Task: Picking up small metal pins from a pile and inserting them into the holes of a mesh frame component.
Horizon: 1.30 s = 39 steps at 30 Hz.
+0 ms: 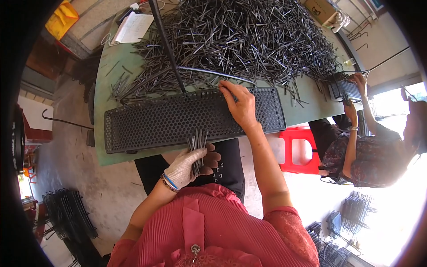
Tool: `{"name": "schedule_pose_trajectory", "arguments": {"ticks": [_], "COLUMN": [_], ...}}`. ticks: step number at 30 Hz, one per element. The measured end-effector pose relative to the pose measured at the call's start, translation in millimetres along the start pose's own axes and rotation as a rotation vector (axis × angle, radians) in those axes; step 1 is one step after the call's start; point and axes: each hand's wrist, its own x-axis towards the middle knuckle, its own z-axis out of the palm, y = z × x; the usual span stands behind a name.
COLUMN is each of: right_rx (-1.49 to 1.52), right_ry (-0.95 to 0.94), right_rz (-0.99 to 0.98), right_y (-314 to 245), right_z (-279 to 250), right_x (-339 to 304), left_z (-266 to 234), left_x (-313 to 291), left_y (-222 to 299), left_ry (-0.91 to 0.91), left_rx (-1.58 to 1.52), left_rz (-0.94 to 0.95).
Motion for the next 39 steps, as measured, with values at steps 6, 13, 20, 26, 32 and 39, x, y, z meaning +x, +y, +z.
{"name": "schedule_pose_trajectory", "arguments": {"ticks": [6, 13, 20, 26, 32, 39], "right_rx": [-0.071, -0.078, -0.224, 0.268, 0.459, 0.505], "right_ry": [0.018, 0.111, 0.057, -0.394, -0.549, -0.290], "right_rz": [-0.041, 0.084, -0.106, 0.430, 0.645, 0.614], "right_y": [0, 1, -8, -68, -62, -69], "right_z": [1, 7, 4, -18, -19, -36], "right_x": [-2, -5, -7, -35, -52, -38], "left_z": [-1, 3, 2, 8, 8, 10], "left_x": [0, -1, 2, -2, 7, 10], "left_y": [0, 2, -2, 1, -3, -4], "left_ry": [-0.005, -0.012, 0.039, 0.020, 0.030, 0.126], "left_rx": [0.001, 0.004, -0.040, 0.015, 0.010, -0.129], "left_rz": [-0.002, 0.011, 0.035, 0.139, 0.139, 0.162]}}
